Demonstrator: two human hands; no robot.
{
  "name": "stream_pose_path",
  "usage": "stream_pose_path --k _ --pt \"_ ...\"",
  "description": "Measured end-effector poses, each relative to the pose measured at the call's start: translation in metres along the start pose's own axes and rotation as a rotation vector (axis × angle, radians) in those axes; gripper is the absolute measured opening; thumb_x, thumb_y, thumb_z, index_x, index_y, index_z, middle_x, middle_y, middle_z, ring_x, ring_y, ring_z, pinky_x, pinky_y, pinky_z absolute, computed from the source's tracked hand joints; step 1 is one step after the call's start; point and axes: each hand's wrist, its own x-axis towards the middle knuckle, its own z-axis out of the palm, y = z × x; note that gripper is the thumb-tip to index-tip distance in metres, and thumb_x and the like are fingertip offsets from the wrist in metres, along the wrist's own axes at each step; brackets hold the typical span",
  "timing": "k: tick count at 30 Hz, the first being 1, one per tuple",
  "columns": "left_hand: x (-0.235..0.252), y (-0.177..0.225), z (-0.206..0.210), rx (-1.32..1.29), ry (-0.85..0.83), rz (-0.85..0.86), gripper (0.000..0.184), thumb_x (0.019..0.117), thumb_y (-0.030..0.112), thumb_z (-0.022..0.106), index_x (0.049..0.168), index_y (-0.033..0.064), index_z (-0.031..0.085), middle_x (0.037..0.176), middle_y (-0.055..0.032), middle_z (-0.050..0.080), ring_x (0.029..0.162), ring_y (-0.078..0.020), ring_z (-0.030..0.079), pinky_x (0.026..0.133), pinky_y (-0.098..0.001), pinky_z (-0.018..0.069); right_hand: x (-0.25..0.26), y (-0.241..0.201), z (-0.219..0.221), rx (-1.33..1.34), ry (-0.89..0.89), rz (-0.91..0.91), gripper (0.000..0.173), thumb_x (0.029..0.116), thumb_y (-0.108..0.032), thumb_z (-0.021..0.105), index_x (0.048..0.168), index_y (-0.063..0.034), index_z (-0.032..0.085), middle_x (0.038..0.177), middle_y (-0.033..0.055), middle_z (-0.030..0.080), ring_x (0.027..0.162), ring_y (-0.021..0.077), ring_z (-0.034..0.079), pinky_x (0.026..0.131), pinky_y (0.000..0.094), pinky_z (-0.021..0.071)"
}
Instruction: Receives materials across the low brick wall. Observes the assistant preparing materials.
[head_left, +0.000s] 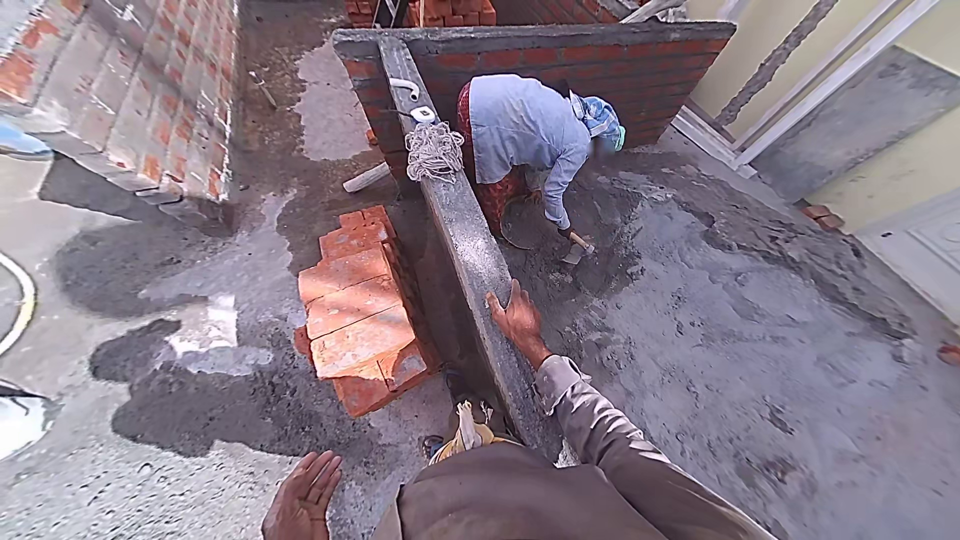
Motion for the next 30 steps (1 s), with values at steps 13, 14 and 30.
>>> stream_pose_path --k 13,14,30 --pt "-0.0013 0.0019 0.0021 0.005 0.015 -0.009 0.043 0.1115 0.032 0.032 0.139 0.0053 0.05 0.118 -0.0088 0.071 0.097 -0.0184 0.073 0.085 -0.0355 0.0603 0.0003 0.0011 0.0006 0.001 0.005 -0.012 0.094 0.091 -0.078 0.04 0.159 -0.013 0.037 0.139 0.0153 0.062 0.118 0.0309 0.065 0.094 0.0503 0.0551" --pt "-0.0013 0.0022 0.002 0.006 0.014 -0.011 0.042 0.1115 0.032 0.032 0.139 0.0053 0.05 0.119 -0.0087 0.071 0.097 -0.0183 0.073 0.085 -0.0353 0.0603 0.0004 0.001 0.0004 0.002 0.003 -0.014 0.094 0.0911 -0.078 0.04 0.159 -0.0129 0.037 0.139 0.0155 0.062 0.118 0.031 0.065 0.095 0.0503 0.055" --pt "0.0025 -0.0031 -0.001 0.014 0.004 -0.012 0.043 0.111 0.032 0.033 0.141 0.0049 0.049 0.121 -0.01 0.07 0.099 -0.0194 0.073 0.086 -0.0362 0.0602 0.0007 0.0007 -0.0005 0.003 -0.006 -0.005 0.095 0.0908 -0.079 0.039 0.159 -0.013 0.036 0.139 0.0156 0.061 0.119 0.0314 0.065 0.095 0.0505 0.0549"
